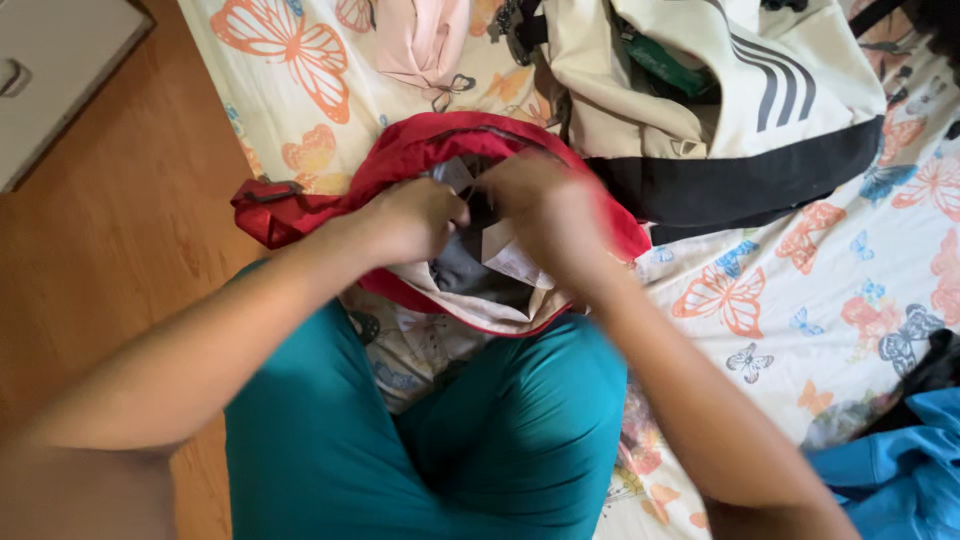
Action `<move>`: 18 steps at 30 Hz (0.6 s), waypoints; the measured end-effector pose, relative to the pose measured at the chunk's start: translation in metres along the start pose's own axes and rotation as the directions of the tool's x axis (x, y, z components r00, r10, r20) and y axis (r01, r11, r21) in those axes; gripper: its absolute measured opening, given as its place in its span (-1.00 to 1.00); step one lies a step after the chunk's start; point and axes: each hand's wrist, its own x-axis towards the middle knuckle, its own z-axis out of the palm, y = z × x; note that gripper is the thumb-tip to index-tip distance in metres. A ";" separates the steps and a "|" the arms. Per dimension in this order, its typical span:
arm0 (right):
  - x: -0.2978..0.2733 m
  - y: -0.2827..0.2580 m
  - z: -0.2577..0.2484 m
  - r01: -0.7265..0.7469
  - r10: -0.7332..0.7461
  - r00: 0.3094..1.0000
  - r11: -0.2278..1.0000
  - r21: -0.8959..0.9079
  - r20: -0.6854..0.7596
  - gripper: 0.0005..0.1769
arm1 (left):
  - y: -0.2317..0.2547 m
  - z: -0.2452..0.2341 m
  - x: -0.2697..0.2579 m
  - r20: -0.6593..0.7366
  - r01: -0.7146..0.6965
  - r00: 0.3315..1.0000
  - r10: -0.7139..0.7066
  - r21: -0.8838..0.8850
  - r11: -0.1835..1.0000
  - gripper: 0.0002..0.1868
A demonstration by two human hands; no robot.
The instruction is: The person sits on a bed and packs clothes into a backpack, folding and arranging shirts and garments inside the main compartment. They then pack a small red sling bag with items including a wallet and a patterned pouch, and finally stuff clothing into a white duffel-style bag.
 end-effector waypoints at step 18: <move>-0.046 0.034 0.079 -0.431 0.429 0.895 0.902 -0.009 0.125 -0.84 | 0.006 -0.008 -0.003 -0.389 0.243 0.915 -0.108 0.319 0.916 -0.33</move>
